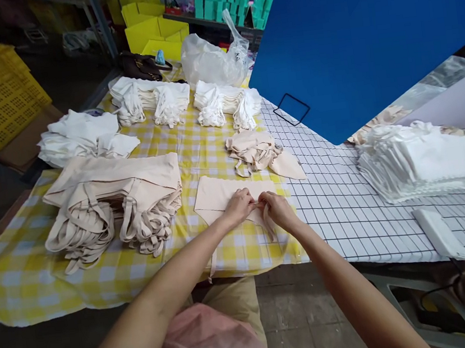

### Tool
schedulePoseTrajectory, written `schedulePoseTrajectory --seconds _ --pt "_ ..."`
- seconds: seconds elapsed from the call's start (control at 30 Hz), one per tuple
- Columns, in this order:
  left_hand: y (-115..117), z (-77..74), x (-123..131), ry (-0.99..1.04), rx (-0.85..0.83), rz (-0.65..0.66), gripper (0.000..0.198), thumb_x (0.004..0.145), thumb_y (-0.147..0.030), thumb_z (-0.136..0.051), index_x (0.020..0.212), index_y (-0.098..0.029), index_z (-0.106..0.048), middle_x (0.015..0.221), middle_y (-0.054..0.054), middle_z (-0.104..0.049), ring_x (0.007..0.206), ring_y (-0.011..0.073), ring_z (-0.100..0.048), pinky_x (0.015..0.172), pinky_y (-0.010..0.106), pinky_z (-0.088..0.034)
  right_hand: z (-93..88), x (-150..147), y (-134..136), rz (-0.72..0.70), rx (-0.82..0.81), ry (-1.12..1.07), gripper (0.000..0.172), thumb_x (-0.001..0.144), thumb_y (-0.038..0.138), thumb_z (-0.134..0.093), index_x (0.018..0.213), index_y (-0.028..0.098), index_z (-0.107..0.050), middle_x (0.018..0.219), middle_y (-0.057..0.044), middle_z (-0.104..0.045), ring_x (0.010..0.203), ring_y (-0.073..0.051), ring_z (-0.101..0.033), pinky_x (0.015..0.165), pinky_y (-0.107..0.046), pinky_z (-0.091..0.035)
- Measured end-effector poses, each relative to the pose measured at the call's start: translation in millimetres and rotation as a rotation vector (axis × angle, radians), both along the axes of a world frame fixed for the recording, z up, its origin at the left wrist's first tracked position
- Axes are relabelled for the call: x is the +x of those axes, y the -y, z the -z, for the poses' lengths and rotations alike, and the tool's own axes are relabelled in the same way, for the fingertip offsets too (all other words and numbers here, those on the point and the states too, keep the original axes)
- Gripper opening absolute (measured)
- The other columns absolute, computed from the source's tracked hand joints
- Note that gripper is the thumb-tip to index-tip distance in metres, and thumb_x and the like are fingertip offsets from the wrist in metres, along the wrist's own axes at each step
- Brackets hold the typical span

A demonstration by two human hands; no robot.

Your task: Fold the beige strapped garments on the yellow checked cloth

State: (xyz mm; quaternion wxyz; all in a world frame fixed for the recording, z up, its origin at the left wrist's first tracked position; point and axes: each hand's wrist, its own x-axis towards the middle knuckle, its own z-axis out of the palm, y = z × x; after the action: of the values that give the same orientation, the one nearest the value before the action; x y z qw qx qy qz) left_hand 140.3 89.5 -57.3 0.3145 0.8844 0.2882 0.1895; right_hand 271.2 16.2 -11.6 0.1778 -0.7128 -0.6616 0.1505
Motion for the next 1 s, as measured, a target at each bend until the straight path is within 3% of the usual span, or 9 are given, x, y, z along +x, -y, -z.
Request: schedulePoseTrajectory --seconds 0.6,1.0 --pt "0 -4.3 1 -0.015 -0.041 -0.005 0.014 0.083 -0.023 -0.055 0.082 -0.017 -0.067 0.088 0.005 -0.055 0.090 0.0194 -0.049 0.081 0.030 -0.041 -3.9 13 -19 -0.123 -0.083 0.038 0.028 0.060 0.001 -0.036 0.066 0.018 -0.058 0.061 0.000 -0.060 0.057 -0.012 -0.052 0.056 -0.020 -0.035" --pt "-2 -2.2 2 0.013 -0.056 0.002 0.016 0.083 -0.023 -0.053 0.076 -0.017 -0.067 0.084 0.005 -0.056 0.085 0.0188 -0.050 0.079 0.029 -0.040 2.2 9 -17 -0.165 0.020 0.022 0.028 0.069 0.000 -0.039 0.073 0.017 -0.060 0.075 -0.005 -0.063 0.066 -0.015 -0.055 0.061 -0.023 -0.038"
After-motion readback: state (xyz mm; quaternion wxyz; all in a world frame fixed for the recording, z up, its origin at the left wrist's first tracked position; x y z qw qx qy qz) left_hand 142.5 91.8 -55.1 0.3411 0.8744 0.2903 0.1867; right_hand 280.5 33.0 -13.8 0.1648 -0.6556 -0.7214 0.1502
